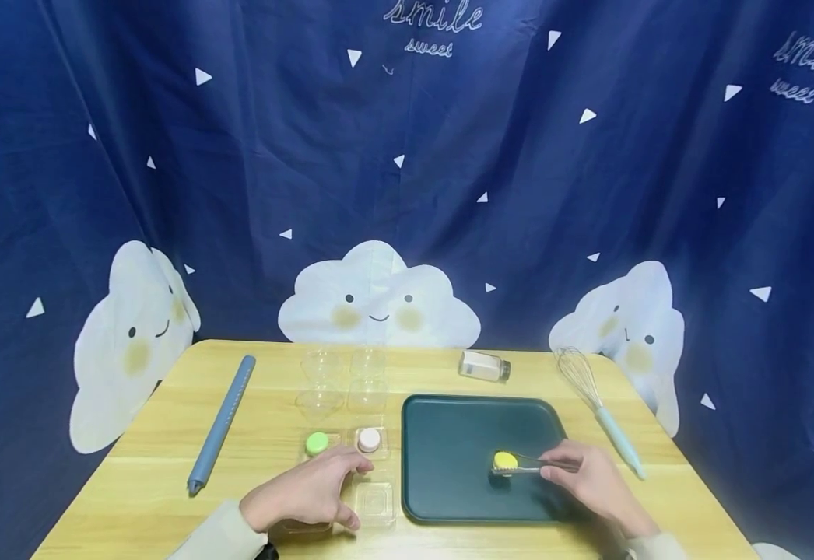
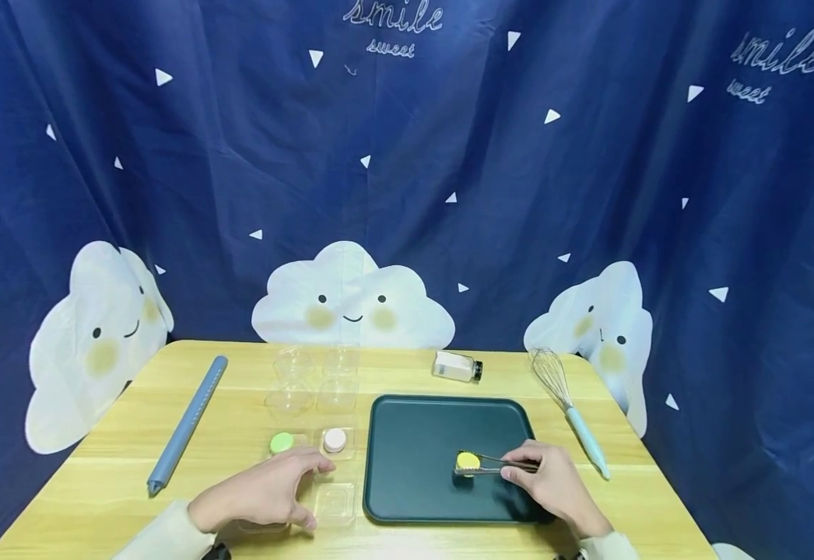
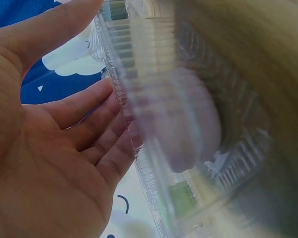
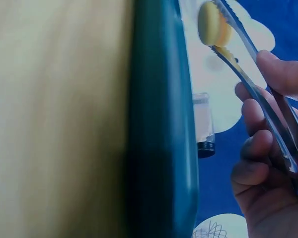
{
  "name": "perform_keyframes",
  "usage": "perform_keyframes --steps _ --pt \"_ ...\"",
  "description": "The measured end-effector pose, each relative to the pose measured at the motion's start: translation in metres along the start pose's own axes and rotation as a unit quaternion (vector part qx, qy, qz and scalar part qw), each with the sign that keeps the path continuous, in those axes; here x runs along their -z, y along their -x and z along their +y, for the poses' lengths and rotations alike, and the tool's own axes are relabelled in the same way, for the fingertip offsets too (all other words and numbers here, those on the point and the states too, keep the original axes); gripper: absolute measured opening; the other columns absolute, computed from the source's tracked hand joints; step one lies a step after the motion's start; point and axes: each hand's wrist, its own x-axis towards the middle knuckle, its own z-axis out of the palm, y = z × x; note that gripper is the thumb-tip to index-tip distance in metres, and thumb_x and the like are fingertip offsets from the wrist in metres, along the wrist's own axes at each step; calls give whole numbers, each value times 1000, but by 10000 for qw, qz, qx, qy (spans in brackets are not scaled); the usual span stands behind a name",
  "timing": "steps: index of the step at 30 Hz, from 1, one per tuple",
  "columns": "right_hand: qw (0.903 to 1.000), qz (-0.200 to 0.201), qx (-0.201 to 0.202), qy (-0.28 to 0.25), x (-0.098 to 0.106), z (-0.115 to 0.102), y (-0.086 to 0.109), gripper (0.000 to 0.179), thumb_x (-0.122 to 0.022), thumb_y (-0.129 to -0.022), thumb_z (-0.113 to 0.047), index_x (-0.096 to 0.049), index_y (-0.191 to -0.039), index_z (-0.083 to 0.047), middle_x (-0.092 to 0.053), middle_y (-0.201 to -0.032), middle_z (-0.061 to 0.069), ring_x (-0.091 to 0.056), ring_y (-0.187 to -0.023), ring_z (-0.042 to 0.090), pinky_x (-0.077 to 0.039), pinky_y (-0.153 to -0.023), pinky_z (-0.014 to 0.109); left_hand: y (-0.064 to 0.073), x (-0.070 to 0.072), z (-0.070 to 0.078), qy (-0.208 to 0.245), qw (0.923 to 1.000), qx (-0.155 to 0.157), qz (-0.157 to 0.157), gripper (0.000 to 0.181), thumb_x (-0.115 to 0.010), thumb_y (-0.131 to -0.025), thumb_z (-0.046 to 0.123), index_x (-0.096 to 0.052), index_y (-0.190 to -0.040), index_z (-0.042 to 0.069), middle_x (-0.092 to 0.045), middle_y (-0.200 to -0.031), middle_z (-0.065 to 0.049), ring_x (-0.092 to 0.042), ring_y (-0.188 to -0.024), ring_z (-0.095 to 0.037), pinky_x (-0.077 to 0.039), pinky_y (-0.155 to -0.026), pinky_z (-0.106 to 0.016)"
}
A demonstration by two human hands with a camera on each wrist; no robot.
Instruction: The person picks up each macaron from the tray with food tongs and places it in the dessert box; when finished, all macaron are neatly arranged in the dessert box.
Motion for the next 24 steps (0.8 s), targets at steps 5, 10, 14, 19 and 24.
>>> perform_keyframes --steps 5,10,14,19,24 --pt "9989 428 -202 -67 4 -4 -9 17 -87 -76 -11 -80 -90 -19 -75 -87 -6 -64 -84 -6 -59 -75 20 -1 0 0 -68 10000 -7 8 73 -91 -67 42 -65 -128 13 -67 -126 4 -58 -123 -22 -51 -106 -44" --pt "9964 788 -322 -42 6 -8 -20 16 -86 -78 -11 -80 -91 -16 -76 -88 -1 -65 -83 -6 -57 -73 14 0 -1 1 -52 10000 12 26 72 -91 -67 43 -66 -128 13 -67 -124 6 -59 -119 -18 -52 -103 -41" --pt "9945 966 -400 101 7 -11 -27 15 -86 -79 -13 -81 -93 -18 -76 -89 -2 -64 -84 -8 -55 -75 10 0 -2 1 2 10000 11 19 72 -91 -67 43 -66 -127 13 -67 -120 7 -59 -113 -14 -53 -99 -37" --pt "9924 1183 -313 89 7 -21 -36 16 -85 -81 -15 -81 -96 -16 -77 -93 0 -63 -87 -9 -53 -77 7 -1 -1 0 -13 10000 -15 30 72 -92 -67 43 -66 -127 13 -68 -120 6 -59 -114 -14 -53 -100 -36" --pt "9911 1282 -93 -352 6 -34 -47 17 -84 -83 -13 -80 -99 -13 -77 -95 4 -65 -87 -8 -54 -80 7 -2 -1 0 -96 9999 -40 53 71 -92 -67 43 -67 -126 13 -68 -121 5 -60 -116 -17 -53 -101 -39"
